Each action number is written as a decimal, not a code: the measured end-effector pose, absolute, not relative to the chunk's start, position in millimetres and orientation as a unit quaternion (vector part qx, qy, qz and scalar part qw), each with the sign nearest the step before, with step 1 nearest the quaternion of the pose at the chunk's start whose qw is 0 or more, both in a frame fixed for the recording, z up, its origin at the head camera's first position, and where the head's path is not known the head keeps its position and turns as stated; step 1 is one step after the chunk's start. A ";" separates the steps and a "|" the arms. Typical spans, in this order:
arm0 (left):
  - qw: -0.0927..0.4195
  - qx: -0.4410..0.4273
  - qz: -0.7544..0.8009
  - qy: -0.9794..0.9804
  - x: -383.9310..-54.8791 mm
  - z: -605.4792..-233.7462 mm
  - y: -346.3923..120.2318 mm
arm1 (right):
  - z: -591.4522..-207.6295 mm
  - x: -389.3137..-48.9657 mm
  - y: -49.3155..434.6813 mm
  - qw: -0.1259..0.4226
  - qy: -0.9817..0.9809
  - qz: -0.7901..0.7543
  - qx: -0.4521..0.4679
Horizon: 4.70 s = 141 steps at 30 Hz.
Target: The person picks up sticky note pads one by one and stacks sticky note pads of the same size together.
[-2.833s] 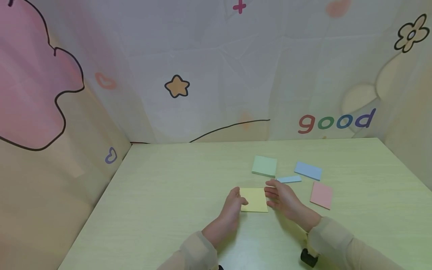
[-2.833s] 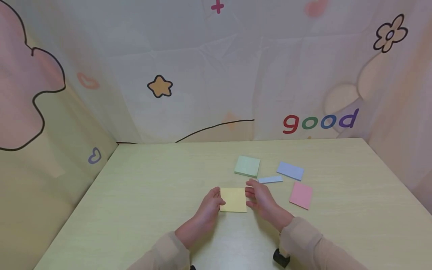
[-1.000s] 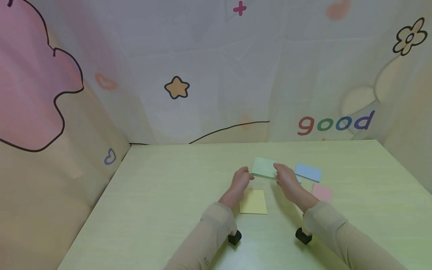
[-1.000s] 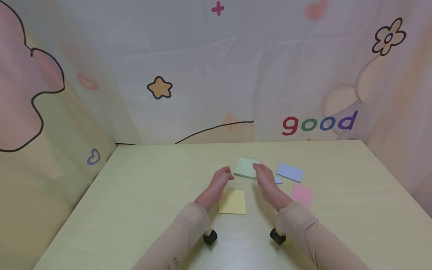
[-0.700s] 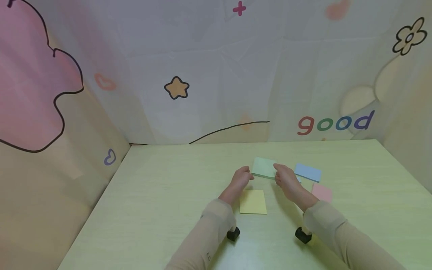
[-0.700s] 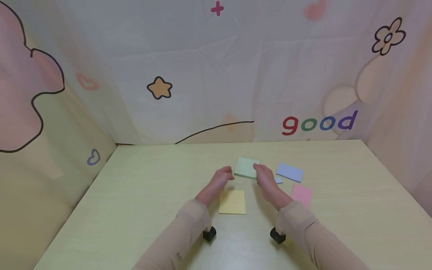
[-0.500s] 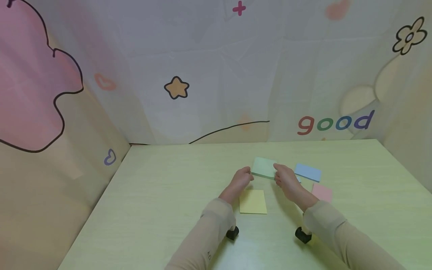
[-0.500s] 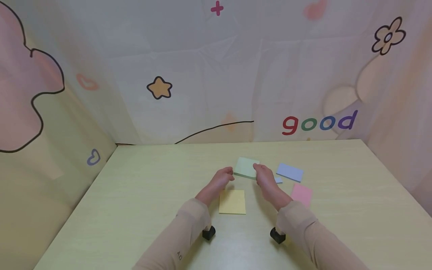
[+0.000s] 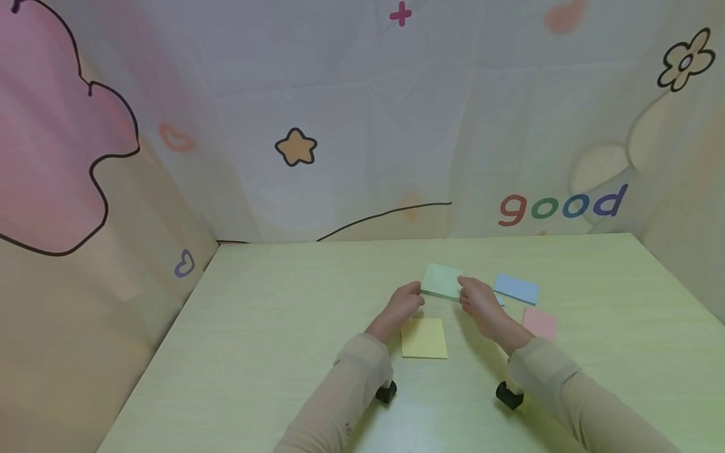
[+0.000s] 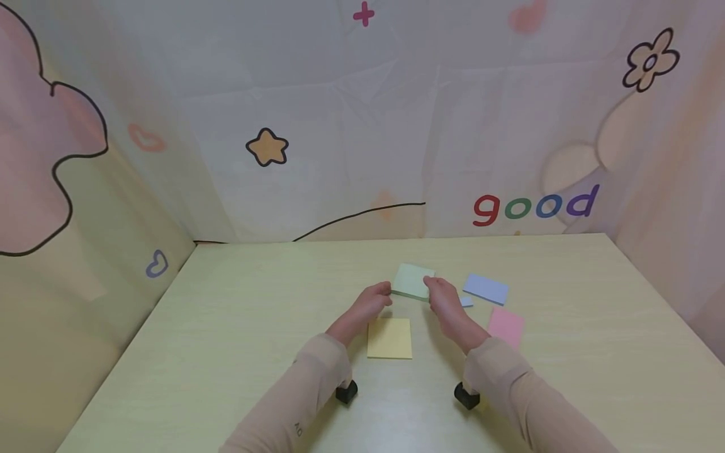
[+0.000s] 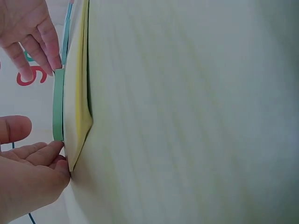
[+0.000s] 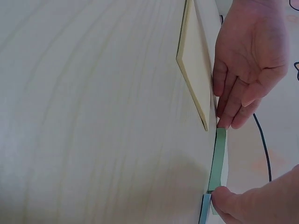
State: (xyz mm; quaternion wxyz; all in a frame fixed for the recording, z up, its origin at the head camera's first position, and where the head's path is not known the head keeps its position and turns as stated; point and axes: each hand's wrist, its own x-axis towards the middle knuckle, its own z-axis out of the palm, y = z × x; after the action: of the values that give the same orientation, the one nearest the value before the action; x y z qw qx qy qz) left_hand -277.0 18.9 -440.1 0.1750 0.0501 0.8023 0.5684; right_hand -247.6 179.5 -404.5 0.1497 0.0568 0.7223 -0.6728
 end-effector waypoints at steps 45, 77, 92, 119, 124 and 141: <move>0.191 0.071 0.513 0.834 -274.2 -420.7 -3.2 | -393.3 -256.8 165.2 0.112 0.721 -0.682 0.057; 0.182 0.071 0.503 0.842 -274.2 -425.3 -3.3 | -408.8 -259.4 169.5 0.160 0.720 -0.673 0.052; 0.190 0.073 0.490 0.848 -273.8 -425.3 -10.8 | -408.6 -253.2 168.2 0.175 0.716 -0.675 0.042; 0.086 0.149 0.258 0.951 -283.1 -415.3 -11.0 | -395.6 -223.9 161.5 0.062 0.890 -0.438 -0.106; 0.081 0.157 0.223 0.959 -287.8 -415.7 -9.6 | -402.2 -215.2 161.4 0.027 0.925 -0.321 -0.201; 0.107 0.227 0.159 0.955 -297.3 -421.3 -2.8 | -412.3 -205.0 159.6 0.038 0.930 -0.179 -0.318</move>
State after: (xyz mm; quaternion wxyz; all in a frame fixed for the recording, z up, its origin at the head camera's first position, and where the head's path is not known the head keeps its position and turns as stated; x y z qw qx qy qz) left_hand -297.3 -2.8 -421.3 0.1073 0.2274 0.9547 0.1591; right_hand -205.0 159.6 -412.3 0.0384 -0.3183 0.9301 -0.1792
